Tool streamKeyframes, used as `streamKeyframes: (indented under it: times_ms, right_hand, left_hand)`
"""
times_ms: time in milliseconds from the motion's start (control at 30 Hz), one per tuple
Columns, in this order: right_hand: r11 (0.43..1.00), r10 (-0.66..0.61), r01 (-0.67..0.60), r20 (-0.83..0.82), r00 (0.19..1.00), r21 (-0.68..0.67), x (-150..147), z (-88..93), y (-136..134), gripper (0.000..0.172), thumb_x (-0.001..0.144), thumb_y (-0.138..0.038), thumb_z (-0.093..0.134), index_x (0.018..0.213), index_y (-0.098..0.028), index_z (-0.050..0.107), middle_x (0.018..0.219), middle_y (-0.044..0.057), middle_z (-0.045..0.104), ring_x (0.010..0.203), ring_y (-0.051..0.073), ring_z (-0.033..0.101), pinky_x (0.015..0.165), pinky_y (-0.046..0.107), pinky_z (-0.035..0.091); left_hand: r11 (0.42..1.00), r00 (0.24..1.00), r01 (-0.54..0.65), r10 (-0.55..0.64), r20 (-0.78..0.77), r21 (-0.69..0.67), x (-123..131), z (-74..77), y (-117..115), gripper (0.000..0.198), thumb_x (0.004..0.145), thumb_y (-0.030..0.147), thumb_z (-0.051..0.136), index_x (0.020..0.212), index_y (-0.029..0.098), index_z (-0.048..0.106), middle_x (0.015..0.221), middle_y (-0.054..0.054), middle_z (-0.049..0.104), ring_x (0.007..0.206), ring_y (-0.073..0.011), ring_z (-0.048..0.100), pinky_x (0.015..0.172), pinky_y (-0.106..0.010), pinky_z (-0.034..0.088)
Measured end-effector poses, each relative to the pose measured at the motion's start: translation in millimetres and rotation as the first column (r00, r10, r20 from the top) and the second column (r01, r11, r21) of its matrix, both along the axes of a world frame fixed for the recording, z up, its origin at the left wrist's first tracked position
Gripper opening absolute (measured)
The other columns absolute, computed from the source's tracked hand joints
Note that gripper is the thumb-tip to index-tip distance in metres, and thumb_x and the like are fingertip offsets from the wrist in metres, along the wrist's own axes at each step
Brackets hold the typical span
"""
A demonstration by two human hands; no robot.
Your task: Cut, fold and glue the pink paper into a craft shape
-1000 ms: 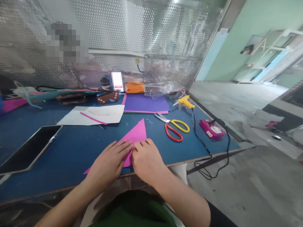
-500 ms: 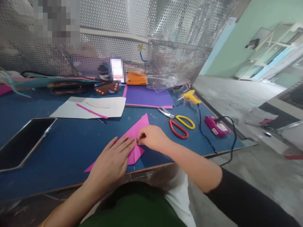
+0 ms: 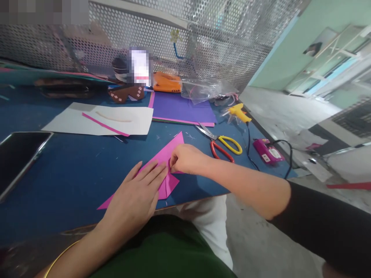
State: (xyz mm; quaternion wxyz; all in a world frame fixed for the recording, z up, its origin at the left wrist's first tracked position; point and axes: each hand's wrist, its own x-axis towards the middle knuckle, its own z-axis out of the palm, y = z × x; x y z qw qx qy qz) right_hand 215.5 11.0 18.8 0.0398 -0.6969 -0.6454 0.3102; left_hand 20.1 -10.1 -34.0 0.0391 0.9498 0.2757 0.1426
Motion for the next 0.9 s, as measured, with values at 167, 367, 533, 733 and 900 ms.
streamKeyframes:
  times_ms: [167, 367, 533, 733, 900]
  right_hand:
    - [1.0, -0.018, 0.016, 0.104, 0.994, 0.017, -6.7, 1.9, -5.2, 0.013, 0.069, -0.009, 0.069, 0.065, -0.021, 0.072, 0.069, 0.0, 0.073, 0.067, 0.017, 0.064, 0.057, 0.026, 0.041]
    - [1.0, -0.028, 0.026, 0.141, 0.99, 0.015, -9.5, 1.7, -6.8, 0.016, 0.07, -0.007, 0.066, 0.068, -0.021, 0.073, 0.07, 0.001, 0.072, 0.069, 0.017, 0.063, 0.058, 0.026, 0.04]
    - [1.0, 0.009, -0.009, 0.06, 0.998, 0.003, -1.0, 0.5, -7.1, 0.007, 0.072, -0.014, 0.07, 0.072, -0.02, 0.073, 0.071, -0.002, 0.072, 0.066, 0.013, 0.062, 0.058, 0.023, 0.042]
    - [0.999, 0.031, -0.031, -0.004, 1.0, 0.036, 3.6, -3.3, -6.9, 0.003, 0.071, -0.018, 0.073, 0.071, -0.02, 0.072, 0.069, -0.002, 0.071, 0.066, 0.013, 0.062, 0.059, 0.023, 0.042]
    - [0.995, -0.021, 0.014, 0.069, 0.997, 0.101, 0.4, -4.0, -11.5, 0.008, 0.071, -0.02, 0.076, 0.068, -0.02, 0.069, 0.068, -0.001, 0.068, 0.064, 0.013, 0.058, 0.058, 0.025, 0.038]
  left_hand:
    - [0.999, 1.0, 0.01, -0.011, 0.025, 0.04, -0.1, -0.9, -0.7, 0.051, 0.089, 0.012, 0.036, 0.135, 0.009, 0.058, 0.14, -0.013, 0.06, 0.131, -0.0323, 0.054, 0.111, -0.06, 0.038]
    - [0.995, 0.998, 0.025, -0.03, 0.05, 0.093, 0.4, -1.8, -1.3, 0.05, 0.09, 0.011, 0.036, 0.133, 0.005, 0.059, 0.139, -0.015, 0.06, 0.13, -0.0347, 0.055, 0.109, -0.06, 0.038]
    - [0.996, 1.0, 0.003, -0.005, 0.021, 0.084, 1.5, -1.7, -1.7, 0.049, 0.091, 0.013, 0.036, 0.134, 0.009, 0.059, 0.141, -0.013, 0.059, 0.131, -0.0322, 0.054, 0.111, -0.058, 0.036]
    - [0.998, 1.0, -0.011, 0.011, 0.005, 0.069, 2.2, -1.4, -2.0, 0.05, 0.091, 0.013, 0.036, 0.137, 0.01, 0.056, 0.144, -0.011, 0.057, 0.134, -0.03, 0.05, 0.115, -0.056, 0.032]
    - [0.998, 1.0, -0.007, 0.007, 0.004, 0.07, 1.9, 0.5, -1.5, 0.049, 0.093, 0.014, 0.035, 0.137, 0.009, 0.056, 0.142, -0.012, 0.058, 0.134, -0.0302, 0.051, 0.114, -0.057, 0.032]
